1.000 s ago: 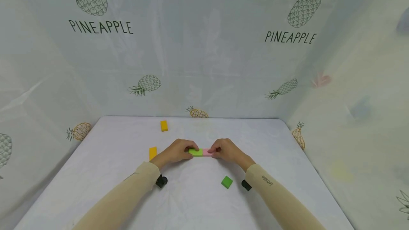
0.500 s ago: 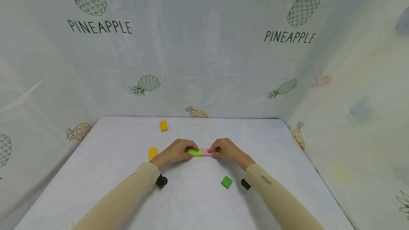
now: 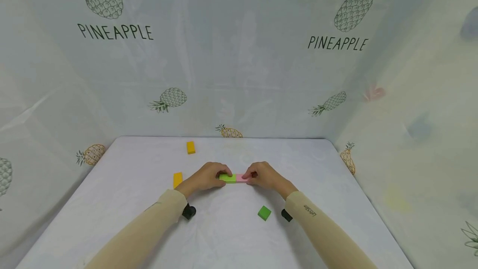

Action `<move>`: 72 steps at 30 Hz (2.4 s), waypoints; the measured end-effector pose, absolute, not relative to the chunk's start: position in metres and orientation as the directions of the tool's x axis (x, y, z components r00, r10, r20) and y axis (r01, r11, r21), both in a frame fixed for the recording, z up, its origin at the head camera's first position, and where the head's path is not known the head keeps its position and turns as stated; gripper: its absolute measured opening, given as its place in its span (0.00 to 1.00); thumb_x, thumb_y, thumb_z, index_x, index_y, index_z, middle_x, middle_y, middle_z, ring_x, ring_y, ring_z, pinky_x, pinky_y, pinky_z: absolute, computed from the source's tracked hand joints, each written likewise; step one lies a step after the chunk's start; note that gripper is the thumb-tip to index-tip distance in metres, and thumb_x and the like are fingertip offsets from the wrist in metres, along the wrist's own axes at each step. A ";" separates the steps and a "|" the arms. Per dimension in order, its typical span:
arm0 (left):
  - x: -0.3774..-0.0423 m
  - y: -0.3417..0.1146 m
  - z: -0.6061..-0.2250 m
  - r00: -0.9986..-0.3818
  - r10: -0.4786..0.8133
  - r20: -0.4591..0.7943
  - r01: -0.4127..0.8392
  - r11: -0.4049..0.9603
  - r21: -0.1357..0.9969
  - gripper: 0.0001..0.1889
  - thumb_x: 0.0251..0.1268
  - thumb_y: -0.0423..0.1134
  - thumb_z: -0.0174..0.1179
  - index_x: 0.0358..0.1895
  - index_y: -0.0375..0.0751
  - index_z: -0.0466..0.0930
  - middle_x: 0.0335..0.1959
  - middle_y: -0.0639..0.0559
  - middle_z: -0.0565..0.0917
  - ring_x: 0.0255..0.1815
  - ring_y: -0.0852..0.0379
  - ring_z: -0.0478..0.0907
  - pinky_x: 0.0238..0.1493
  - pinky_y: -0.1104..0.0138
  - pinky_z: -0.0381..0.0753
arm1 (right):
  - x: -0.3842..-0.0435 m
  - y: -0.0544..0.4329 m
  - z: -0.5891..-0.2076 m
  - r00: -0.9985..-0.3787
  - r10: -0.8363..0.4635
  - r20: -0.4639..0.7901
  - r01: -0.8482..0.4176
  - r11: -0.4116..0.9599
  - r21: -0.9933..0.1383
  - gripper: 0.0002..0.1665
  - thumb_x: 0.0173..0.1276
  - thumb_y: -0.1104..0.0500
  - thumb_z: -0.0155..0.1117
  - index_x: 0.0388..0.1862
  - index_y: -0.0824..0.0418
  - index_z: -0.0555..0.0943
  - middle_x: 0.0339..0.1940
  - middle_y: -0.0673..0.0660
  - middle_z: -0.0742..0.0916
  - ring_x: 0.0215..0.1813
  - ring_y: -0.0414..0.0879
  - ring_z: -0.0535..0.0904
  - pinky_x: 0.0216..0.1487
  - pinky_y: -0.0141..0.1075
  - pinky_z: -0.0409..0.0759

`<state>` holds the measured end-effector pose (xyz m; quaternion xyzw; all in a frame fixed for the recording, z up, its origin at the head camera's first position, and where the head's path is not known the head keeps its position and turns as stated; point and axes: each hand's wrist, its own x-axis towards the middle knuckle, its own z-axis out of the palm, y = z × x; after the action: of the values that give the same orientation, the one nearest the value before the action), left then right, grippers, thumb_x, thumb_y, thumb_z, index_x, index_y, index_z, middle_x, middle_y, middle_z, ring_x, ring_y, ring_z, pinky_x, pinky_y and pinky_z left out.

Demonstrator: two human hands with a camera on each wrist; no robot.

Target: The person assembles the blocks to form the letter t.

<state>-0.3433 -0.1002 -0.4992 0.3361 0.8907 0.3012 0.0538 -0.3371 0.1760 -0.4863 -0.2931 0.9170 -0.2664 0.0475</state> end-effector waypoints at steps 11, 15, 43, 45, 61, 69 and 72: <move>-0.345 -0.095 -0.501 -0.772 0.626 0.114 0.568 0.597 0.567 0.16 0.66 0.34 0.74 0.54 0.53 0.88 0.47 0.63 0.87 0.43 0.59 0.76 0.50 0.62 0.78 | -0.338 0.178 -0.486 -0.812 -0.578 0.079 -0.531 0.677 -0.509 0.09 0.68 0.64 0.77 0.45 0.54 0.93 0.43 0.47 0.90 0.44 0.40 0.80 0.48 0.33 0.82; -0.345 -0.097 -0.501 -0.768 0.627 0.131 0.582 0.596 0.553 0.17 0.66 0.34 0.75 0.56 0.53 0.88 0.50 0.62 0.87 0.46 0.59 0.79 0.53 0.61 0.80 | -0.337 0.177 -0.485 -0.812 -0.579 0.075 -0.527 0.671 -0.522 0.09 0.69 0.64 0.77 0.46 0.55 0.93 0.42 0.48 0.90 0.43 0.40 0.79 0.46 0.31 0.81; -0.377 -0.169 -0.448 -0.831 0.550 0.086 0.492 0.653 0.575 0.24 0.69 0.40 0.73 0.67 0.53 0.83 0.66 0.55 0.83 0.67 0.44 0.77 0.69 0.46 0.78 | -0.333 0.177 -0.482 -0.804 -0.589 0.088 -0.542 0.663 -0.517 0.08 0.69 0.65 0.77 0.45 0.58 0.93 0.46 0.52 0.91 0.47 0.42 0.81 0.49 0.34 0.82; -0.380 -0.177 -0.447 -0.840 0.537 0.077 0.481 0.673 0.562 0.24 0.69 0.40 0.73 0.67 0.55 0.83 0.66 0.54 0.83 0.68 0.42 0.76 0.69 0.44 0.77 | -0.333 0.176 -0.482 -0.803 -0.589 0.089 -0.543 0.663 -0.515 0.08 0.69 0.65 0.77 0.45 0.58 0.93 0.46 0.51 0.91 0.47 0.42 0.81 0.49 0.35 0.82; -0.403 -0.222 -0.454 -0.899 0.427 0.099 0.415 0.756 0.506 0.29 0.68 0.39 0.74 0.72 0.49 0.79 0.75 0.44 0.76 0.76 0.37 0.68 0.77 0.35 0.64 | -0.335 0.178 -0.485 -0.810 -0.581 0.081 -0.534 0.675 -0.509 0.08 0.69 0.63 0.77 0.46 0.56 0.93 0.44 0.50 0.90 0.43 0.41 0.78 0.46 0.33 0.79; -0.415 -0.237 -0.463 -0.909 0.408 0.088 0.389 0.751 0.534 0.31 0.68 0.38 0.73 0.73 0.45 0.75 0.77 0.40 0.71 0.77 0.34 0.65 0.77 0.35 0.63 | -0.335 0.176 -0.485 -0.805 -0.586 0.089 -0.545 0.673 -0.500 0.08 0.70 0.63 0.76 0.46 0.56 0.93 0.45 0.50 0.90 0.45 0.41 0.79 0.49 0.34 0.80; -0.419 -0.240 -0.468 -0.914 0.398 0.081 0.376 0.756 0.536 0.32 0.67 0.38 0.74 0.73 0.45 0.76 0.77 0.39 0.71 0.77 0.33 0.66 0.77 0.35 0.64 | -0.335 0.175 -0.486 -0.806 -0.585 0.090 -0.543 0.670 -0.507 0.08 0.70 0.63 0.76 0.46 0.56 0.93 0.46 0.50 0.90 0.47 0.42 0.81 0.50 0.35 0.82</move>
<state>-0.4185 -0.2404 -0.4680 0.2066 0.9367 0.2820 0.0191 -0.3347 0.1753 -0.4858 -0.3089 0.9128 -0.2640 0.0400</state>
